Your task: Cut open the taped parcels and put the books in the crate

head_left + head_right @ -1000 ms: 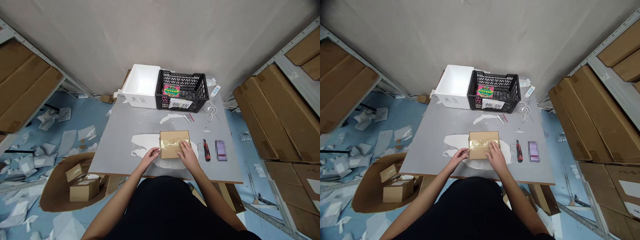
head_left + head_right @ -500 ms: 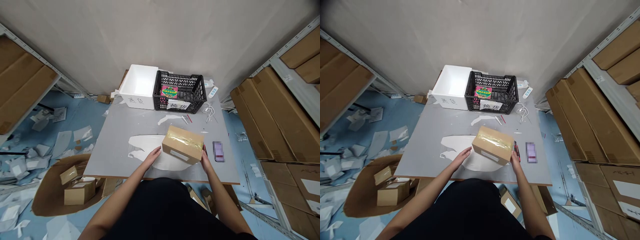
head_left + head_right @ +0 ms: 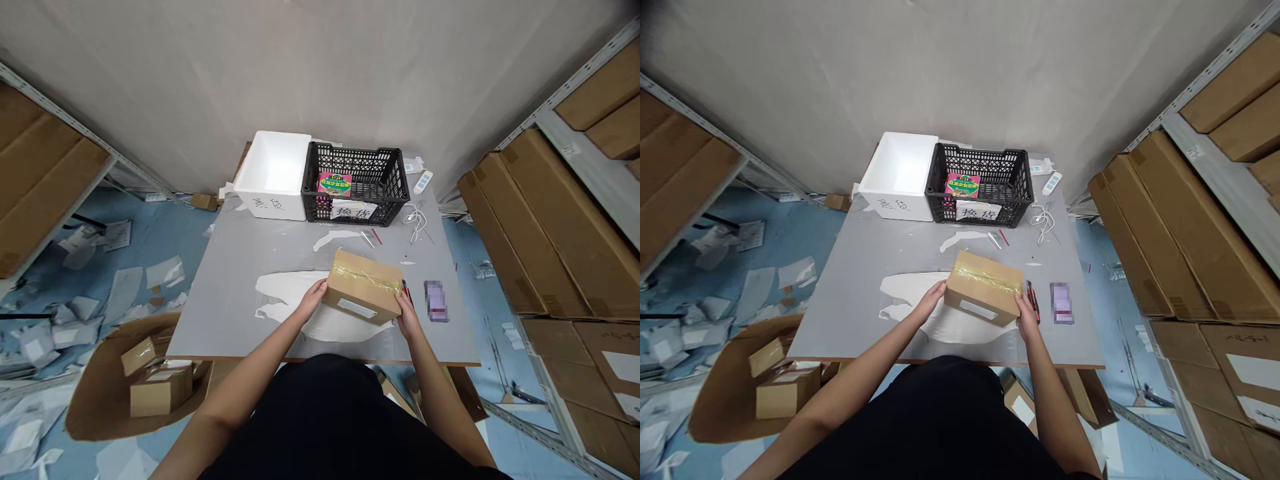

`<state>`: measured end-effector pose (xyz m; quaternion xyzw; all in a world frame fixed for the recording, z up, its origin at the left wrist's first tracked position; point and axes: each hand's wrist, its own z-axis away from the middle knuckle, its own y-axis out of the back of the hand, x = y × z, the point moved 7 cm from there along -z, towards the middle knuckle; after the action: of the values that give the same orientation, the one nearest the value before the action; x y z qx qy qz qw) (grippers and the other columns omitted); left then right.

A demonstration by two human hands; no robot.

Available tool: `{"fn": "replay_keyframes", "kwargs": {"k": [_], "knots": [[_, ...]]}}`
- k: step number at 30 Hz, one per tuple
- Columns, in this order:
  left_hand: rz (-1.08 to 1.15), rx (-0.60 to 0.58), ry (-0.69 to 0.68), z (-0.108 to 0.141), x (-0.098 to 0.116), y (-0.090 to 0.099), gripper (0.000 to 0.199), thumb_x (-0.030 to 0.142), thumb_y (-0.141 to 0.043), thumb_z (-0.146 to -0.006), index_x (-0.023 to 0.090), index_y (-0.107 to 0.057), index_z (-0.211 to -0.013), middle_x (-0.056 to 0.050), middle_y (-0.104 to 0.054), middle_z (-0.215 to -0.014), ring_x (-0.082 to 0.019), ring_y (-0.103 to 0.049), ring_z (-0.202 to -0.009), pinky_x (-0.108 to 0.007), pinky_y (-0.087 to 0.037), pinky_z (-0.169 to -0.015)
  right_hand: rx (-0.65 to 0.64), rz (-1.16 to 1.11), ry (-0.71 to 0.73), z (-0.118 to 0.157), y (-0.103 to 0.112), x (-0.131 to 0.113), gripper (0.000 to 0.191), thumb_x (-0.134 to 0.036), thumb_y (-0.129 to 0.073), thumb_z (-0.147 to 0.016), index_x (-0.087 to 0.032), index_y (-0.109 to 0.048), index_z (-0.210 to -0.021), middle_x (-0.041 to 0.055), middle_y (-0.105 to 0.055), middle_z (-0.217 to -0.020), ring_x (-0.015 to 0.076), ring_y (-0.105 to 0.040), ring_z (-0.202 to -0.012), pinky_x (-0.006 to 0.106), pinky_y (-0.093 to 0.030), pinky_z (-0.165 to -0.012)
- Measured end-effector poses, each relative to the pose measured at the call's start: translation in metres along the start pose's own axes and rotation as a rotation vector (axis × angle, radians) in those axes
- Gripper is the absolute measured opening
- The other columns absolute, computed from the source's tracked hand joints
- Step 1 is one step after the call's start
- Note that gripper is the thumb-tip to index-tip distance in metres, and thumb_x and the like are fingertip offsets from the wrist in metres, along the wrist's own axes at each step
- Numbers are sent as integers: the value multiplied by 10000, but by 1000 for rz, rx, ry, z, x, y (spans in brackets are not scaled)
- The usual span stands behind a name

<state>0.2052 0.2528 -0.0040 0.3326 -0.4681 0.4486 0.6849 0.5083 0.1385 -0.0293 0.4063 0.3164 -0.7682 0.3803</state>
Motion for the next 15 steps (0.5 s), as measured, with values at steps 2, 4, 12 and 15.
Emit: {"fn": "replay_keyframes", "kwargs": {"k": [2,4,12,15], "knots": [[-29,30,-5,6,1,-5,483,582,-502,-853,184,-597,-1110,-104,-637,-1210,-251,-560,-1154,-373,-402,-1005,-10,-2,-21,7,-1,5,654,-562,-683,-734,-261,-574,-1304,46,-635,-1290,275,-569,-1211,366,-487,-967],[-54,89,11,20,-6,0,463,591,-538,-823,177,-587,-1025,-98,-656,-1095,-237,-596,-1043,-360,-437,-936,-21,11,-40,13,-5,12,655,-564,-683,-733,-267,-577,-1307,44,-637,-1287,275,-567,-1213,375,-486,-967],[3,344,84,70,-38,65,431,594,-607,-770,196,-551,-925,-38,-610,-917,-198,-579,-894,-324,-450,-831,-146,442,190,20,-73,19,634,-503,-509,-866,-237,-430,-1437,72,-490,-1446,257,-446,-1334,445,-398,-1072],[11,357,94,72,-42,72,439,599,-619,-759,191,-570,-912,-35,-609,-897,-194,-574,-877,-318,-448,-829,-72,805,480,31,-96,0,537,-355,-458,-901,-217,-449,-1421,98,-464,-1449,254,-381,-1368,473,-339,-1116]]}}
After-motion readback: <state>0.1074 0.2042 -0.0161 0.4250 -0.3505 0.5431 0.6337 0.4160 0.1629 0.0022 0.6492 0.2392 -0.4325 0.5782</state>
